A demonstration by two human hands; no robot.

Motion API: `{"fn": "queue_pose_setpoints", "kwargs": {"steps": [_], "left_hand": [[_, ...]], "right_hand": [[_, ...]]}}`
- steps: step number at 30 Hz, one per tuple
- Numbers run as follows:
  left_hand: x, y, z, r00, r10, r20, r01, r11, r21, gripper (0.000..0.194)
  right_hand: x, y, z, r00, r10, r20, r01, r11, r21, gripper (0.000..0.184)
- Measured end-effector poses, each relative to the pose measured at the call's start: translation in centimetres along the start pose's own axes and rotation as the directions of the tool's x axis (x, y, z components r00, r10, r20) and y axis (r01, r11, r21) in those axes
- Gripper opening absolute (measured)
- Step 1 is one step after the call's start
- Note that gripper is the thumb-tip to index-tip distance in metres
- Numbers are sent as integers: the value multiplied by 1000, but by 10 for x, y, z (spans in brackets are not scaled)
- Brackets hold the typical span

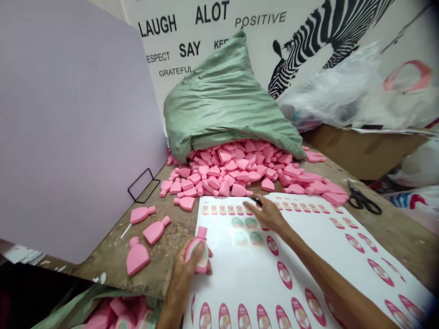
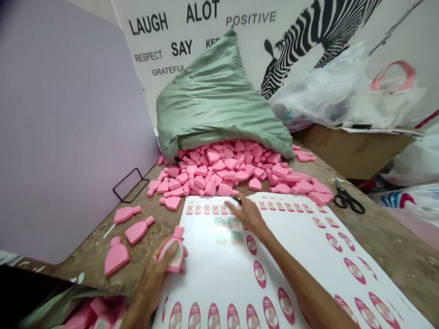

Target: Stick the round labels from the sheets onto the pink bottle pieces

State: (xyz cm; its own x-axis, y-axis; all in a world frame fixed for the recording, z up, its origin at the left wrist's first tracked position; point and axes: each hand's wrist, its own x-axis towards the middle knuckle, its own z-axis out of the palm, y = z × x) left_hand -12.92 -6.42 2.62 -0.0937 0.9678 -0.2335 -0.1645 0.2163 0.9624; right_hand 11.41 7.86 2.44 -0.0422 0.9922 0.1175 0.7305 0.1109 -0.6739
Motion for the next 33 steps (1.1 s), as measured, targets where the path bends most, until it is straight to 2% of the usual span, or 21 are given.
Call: {"fn": "queue_pose_setpoints", "kwargs": {"steps": [2,3,6,7,9,11,12,13,14,16,17,18,19,20,21,23,25,27,29,33], "left_hand": [[18,2,-18,974,144,-175,-89,953,290,33],[27,2,-25,952,204,-230,-92,903,420,32],[47,3,-41,920,282,-274,-6,707,707,32],[50,3,-43,907,314,-280,23,627,778,35],[51,6,-42,839,451,-304,60,478,876,49],[47,14,-31,773,587,-239,-8,386,922,62],[44,19,-22,775,610,-164,-96,372,923,63],[40,26,-11,802,594,-61,-216,384,898,63],[36,32,2,840,540,58,-332,426,841,61],[28,43,28,894,326,308,-448,603,660,55],[24,46,40,882,193,429,-427,712,557,49],[20,48,51,848,78,524,-358,813,459,43],[16,47,59,813,-4,583,-263,890,373,38],[13,45,66,800,-46,599,-169,940,298,36],[10,41,71,815,-59,577,-93,969,230,35],[7,30,78,884,-50,465,-7,993,119,36],[8,19,85,934,-56,352,40,998,55,38],[11,7,94,959,-78,272,78,997,13,41],[16,-3,104,976,-87,201,92,996,-15,43],[26,-18,118,988,-62,145,69,997,-43,47]], "right_hand": [[37,18,-3,999,8,-34,-9,999,-49,38],[53,24,-4,1000,2,-18,-3,998,-60,35],[79,33,-5,997,-45,67,48,998,-44,29],[81,32,-7,995,-62,83,66,997,-37,31],[75,27,-15,992,-87,91,90,996,-25,37],[57,14,-30,986,-119,119,121,993,-8,40],[45,5,-39,976,-149,160,150,989,6,40],[32,-5,-50,952,-198,235,196,980,34,38],[17,-17,-60,869,-306,389,298,951,80,36],[-11,-39,-77,715,-427,554,389,901,191,31],[-23,-46,-83,660,-451,600,391,889,238,30],[-34,-50,-87,642,-460,613,375,886,273,29],[-43,-50,-88,658,-453,602,346,891,293,29],[-49,-45,-88,704,-430,565,313,902,297,30],[-54,-35,-86,770,-392,504,279,916,288,32],[-61,-10,-75,900,-280,334,207,949,239,30],[-65,16,-58,969,-172,176,145,978,152,27],[-70,33,-41,987,-141,73,139,990,30,23],[-74,40,-28,980,-196,11,196,973,-120,18],[-78,39,-16,944,-329,-14,304,889,-343,14]]}}
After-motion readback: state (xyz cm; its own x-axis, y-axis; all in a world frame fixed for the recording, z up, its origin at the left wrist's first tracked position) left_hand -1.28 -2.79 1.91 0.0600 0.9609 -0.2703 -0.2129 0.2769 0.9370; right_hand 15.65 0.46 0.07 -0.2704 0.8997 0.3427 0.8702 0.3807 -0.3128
